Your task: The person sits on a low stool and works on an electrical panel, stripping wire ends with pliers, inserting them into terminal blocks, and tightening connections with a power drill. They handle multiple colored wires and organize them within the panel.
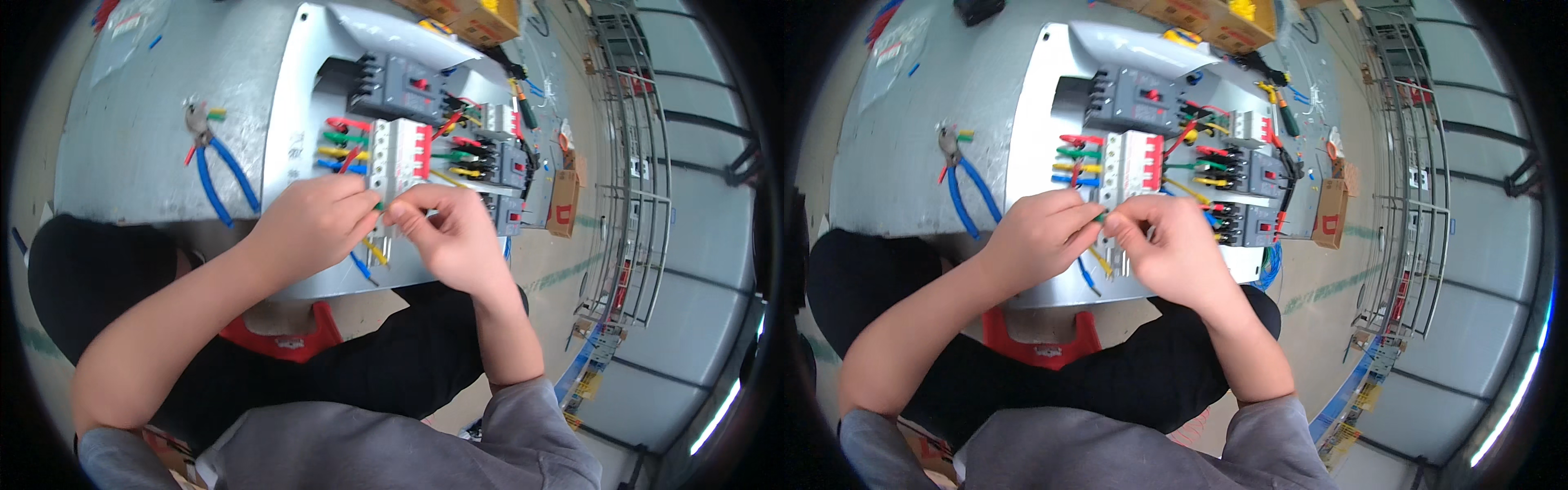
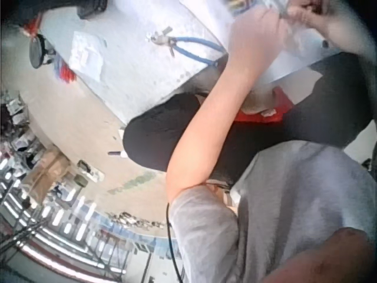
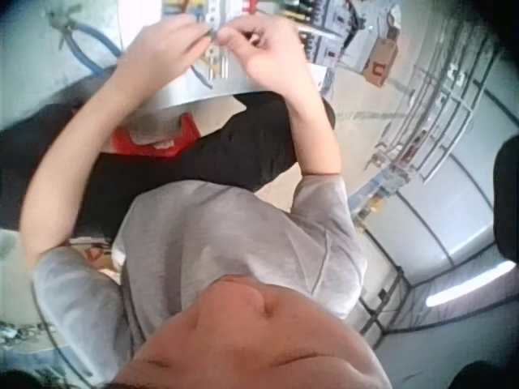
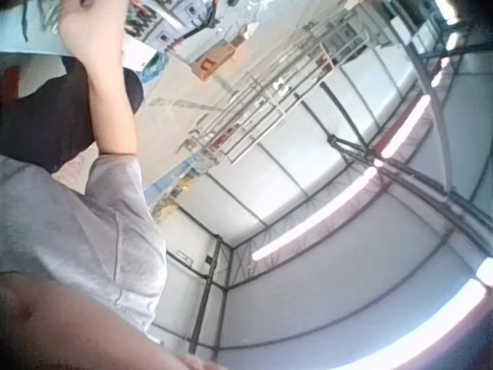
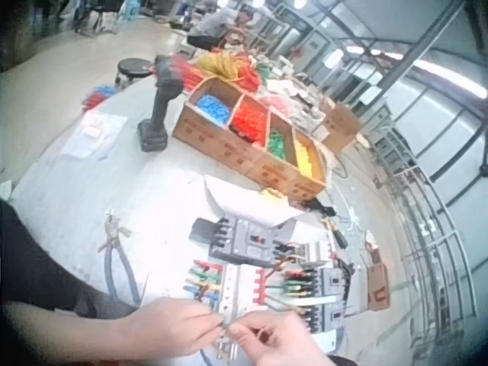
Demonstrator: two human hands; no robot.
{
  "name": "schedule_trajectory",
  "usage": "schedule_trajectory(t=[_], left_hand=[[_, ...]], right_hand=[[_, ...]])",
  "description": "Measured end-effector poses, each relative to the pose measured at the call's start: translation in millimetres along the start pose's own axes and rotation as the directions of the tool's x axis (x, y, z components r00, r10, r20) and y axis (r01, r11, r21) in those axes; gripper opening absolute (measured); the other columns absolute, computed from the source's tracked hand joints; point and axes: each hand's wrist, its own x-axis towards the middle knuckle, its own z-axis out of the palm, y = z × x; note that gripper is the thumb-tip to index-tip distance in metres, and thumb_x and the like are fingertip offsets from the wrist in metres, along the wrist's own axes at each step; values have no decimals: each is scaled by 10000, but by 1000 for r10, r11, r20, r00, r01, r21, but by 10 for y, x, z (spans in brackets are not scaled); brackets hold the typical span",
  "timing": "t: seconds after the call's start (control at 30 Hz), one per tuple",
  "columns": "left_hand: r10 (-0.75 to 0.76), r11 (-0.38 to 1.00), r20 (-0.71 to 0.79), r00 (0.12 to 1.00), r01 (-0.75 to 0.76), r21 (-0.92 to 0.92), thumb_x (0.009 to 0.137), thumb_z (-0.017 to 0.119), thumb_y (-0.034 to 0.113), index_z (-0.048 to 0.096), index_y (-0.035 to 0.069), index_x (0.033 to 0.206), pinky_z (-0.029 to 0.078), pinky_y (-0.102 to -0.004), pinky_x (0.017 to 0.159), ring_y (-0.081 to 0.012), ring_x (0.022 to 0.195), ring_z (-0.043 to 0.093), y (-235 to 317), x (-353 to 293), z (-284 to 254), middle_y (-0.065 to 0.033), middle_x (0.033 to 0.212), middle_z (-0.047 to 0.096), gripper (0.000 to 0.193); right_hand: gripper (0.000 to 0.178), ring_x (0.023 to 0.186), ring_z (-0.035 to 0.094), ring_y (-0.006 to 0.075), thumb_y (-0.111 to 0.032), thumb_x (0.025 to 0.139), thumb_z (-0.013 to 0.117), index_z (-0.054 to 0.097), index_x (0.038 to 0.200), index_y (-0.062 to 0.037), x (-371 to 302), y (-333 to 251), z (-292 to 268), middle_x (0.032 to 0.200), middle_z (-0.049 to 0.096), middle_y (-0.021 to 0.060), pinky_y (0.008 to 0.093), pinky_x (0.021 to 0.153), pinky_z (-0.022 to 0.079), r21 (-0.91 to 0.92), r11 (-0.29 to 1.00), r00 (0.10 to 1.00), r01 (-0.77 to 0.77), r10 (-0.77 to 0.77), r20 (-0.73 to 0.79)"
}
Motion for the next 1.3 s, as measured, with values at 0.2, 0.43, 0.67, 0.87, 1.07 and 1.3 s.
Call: schedule_trajectory(t=[0.2,0.43,0.67,0.87,1.07,1.3], left_hand=[[-88,996,77,993,88,15,904,818,84,667,37,922,544,-411,675,-311,796,673,22,169,-105,-109,884,627,159],[-111,992,128,986,102,77,925,809,102,677,48,934,569,-391,688,-281,812,694,94,281,-117,-103,876,658,142],[128,958,88,988,-146,248,822,834,68,689,50,1008,543,-425,819,-335,939,661,223,390,-227,-120,997,683,237],[127,936,84,988,-147,319,816,834,93,707,47,1138,472,-482,1048,-374,1150,612,512,635,-420,-146,1189,681,349],[-15,919,426,905,-155,362,924,776,210,692,20,1347,445,-472,1179,-348,1398,596,733,1063,11,-161,1414,673,471],[-218,841,534,817,-121,528,981,640,287,637,38,1520,306,-567,1288,-360,1616,386,470,1005,459,-121,1635,576,595]], right_hand=[[218,817,622,103,-172,1102,687,790,1086,19,80,52,-630,861,696,33,297,740,515,71,997,985,-10,22,-172],[276,920,754,204,-76,1005,661,750,1249,19,257,712,-1186,1003,797,126,362,871,595,-200,977,964,-72,16,-267],[485,939,769,245,-247,919,843,745,1321,7,572,683,-994,1030,810,130,381,874,599,-319,945,990,-78,110,85],[280,948,774,301,-208,875,854,824,1102,-47,660,783,-969,1004,803,131,401,872,603,-399,916,995,43,-5,95],[175,884,772,338,-130,808,856,798,940,-30,680,762,-971,888,786,159,427,810,605,-302,946,993,116,-113,27],[207,824,772,315,-138,792,851,823,963,-23,615,783,-1040,876,796,168,401,788,606,-297,943,988,150,-153,15]])
